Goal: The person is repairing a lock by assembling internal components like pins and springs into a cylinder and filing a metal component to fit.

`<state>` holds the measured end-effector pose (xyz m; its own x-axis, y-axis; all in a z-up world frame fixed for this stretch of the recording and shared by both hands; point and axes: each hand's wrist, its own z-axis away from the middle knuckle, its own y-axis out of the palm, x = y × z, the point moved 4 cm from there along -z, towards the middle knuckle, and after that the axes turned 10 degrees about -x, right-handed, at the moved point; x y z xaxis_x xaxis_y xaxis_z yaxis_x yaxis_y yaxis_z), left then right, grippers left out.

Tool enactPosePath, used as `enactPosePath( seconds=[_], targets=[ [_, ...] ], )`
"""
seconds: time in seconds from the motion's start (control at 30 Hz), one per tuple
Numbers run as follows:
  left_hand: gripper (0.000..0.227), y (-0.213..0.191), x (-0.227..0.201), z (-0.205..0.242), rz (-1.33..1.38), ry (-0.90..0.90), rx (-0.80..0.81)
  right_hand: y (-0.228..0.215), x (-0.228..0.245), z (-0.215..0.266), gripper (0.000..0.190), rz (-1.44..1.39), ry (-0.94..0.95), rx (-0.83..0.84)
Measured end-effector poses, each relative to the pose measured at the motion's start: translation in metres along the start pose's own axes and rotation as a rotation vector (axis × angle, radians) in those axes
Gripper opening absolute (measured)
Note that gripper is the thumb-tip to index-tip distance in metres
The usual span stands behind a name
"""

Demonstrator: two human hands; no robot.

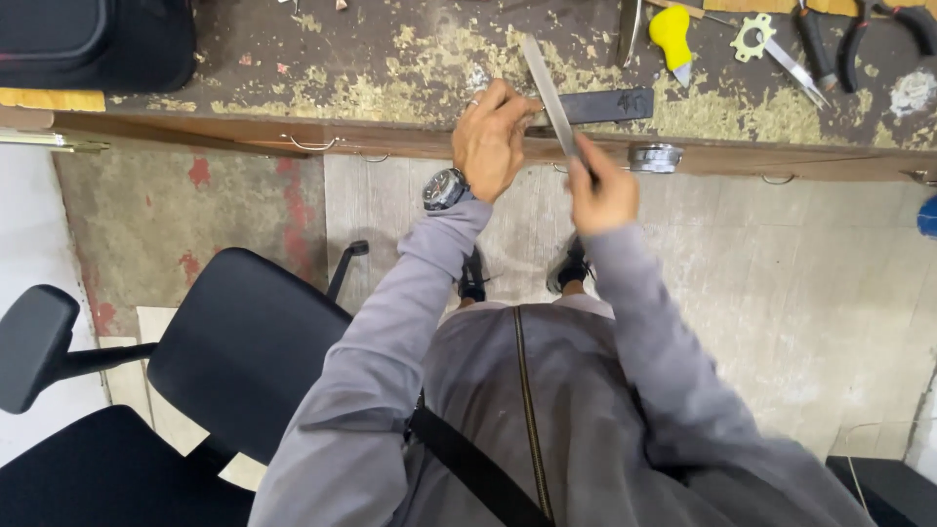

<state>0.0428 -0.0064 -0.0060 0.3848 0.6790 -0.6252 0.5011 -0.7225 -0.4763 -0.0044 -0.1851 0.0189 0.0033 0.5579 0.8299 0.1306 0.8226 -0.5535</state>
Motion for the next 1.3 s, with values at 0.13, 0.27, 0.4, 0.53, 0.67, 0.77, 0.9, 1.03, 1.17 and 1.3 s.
enactPosePath(
  seconds=[0.13,0.27,0.4,0.53,0.67,0.77,0.9,1.03,1.17,1.3],
  targets=[
    [0.010,-0.005,-0.005,-0.004,-0.027,-0.076,0.034,0.006,0.036,-0.033,0.038,0.217,-0.341,-0.028],
    [0.012,-0.011,-0.014,-0.009,0.025,-0.093,0.035,0.010,0.016,-0.019,0.040,0.163,-0.459,-0.087],
    [0.011,-0.008,-0.009,-0.006,-0.020,-0.116,0.012,0.011,0.016,-0.027,0.036,0.116,-0.411,-0.086],
    [0.009,0.003,0.003,0.004,-0.027,-0.096,-0.004,0.012,0.022,-0.026,0.035,0.099,-0.402,-0.083],
    [0.010,-0.002,0.000,0.001,-0.012,-0.101,0.021,0.017,0.020,-0.020,0.028,0.134,-0.466,-0.133],
    [0.004,0.002,0.008,0.005,-0.017,-0.124,0.025,0.020,0.023,-0.014,0.029,0.169,-0.482,-0.147],
    [0.003,0.007,0.015,0.010,0.077,-0.206,0.000,0.004,0.019,0.017,0.034,0.138,-0.527,-0.188],
    [0.004,-0.006,0.002,0.000,0.100,-0.164,0.034,-0.004,-0.012,0.044,0.031,0.291,-0.452,-0.241],
    [0.019,0.000,0.007,0.002,0.092,-0.133,0.051,0.024,0.024,-0.003,0.029,0.287,-0.549,-0.223],
    [0.007,-0.006,0.002,-0.003,0.077,-0.139,-0.007,-0.007,0.007,0.040,0.031,0.196,-0.505,-0.199]
  ],
)
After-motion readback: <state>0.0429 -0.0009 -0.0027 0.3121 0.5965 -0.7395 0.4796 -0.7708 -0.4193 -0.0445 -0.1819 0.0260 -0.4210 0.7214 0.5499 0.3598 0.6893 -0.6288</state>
